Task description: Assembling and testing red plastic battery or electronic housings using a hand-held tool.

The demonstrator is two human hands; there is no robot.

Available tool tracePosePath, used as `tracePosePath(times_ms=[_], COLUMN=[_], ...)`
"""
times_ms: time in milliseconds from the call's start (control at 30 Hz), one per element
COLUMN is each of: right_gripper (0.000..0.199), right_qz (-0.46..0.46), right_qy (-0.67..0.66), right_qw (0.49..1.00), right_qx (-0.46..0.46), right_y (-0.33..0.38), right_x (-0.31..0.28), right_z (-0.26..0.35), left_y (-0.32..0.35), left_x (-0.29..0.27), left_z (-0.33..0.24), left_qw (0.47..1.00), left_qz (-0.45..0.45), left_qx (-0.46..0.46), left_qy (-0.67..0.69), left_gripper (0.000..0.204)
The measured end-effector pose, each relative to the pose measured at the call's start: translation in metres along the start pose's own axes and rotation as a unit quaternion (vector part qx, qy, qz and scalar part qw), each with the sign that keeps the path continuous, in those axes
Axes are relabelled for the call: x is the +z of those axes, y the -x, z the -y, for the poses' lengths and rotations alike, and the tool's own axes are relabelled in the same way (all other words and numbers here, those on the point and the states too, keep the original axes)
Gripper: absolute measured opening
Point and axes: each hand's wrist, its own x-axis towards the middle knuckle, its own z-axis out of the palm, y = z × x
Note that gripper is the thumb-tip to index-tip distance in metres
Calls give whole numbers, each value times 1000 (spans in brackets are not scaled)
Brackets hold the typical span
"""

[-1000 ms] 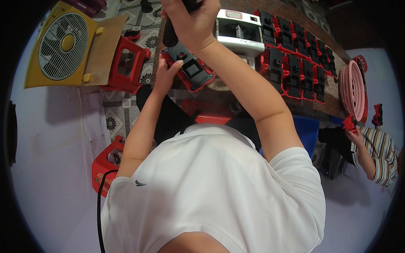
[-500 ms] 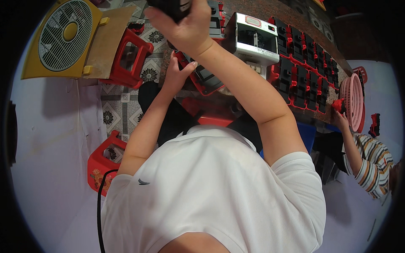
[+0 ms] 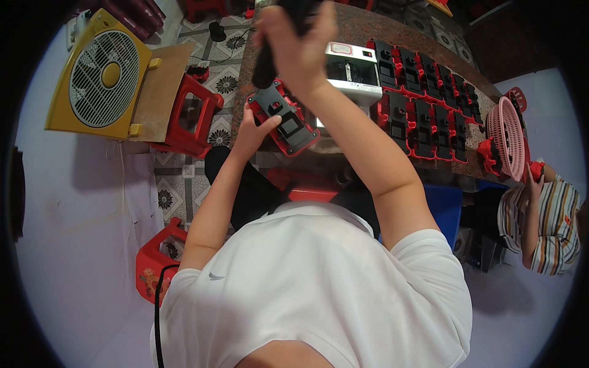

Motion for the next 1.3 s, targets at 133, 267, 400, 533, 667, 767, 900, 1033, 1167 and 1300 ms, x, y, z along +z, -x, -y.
tracePosePath(times_ms=[133,267,400,533,667,767,900,1033,1167,1300], right_gripper=[48,52,49,43,29,30,43,56,66,54], right_qz=[-5,-54,-54,-102,-126,-161,-169,-136,-82,-147], right_qy=[81,94,173,194,144,155,157,294,324,250], right_qw=[997,992,978,967,972,961,957,936,918,940], right_qx=[-3,71,102,133,138,162,178,136,215,177], right_y=[6,50,90,117,133,142,158,163,173,180], right_x=[-50,-92,-122,-134,-137,-143,-156,-159,-158,-157], right_z=[59,104,129,137,146,154,152,141,121,128], left_y=[-1,-8,-41,-68,-105,-101,-92,-67,-14,-2], left_x=[5,-30,-78,-48,-58,-48,-44,-80,-80,-11], left_z=[-3,-10,-12,-55,-42,-53,-43,-20,-56,-5], left_qw=[999,966,946,927,928,934,924,932,878,937], left_qz=[35,120,209,305,332,294,309,180,224,127], left_qx=[-13,-56,-148,-123,-130,-159,-162,-144,-147,-86], left_qy=[-18,220,201,183,108,124,154,280,397,313], left_gripper=[88,76,74,79,82,77,79,51,34,26])
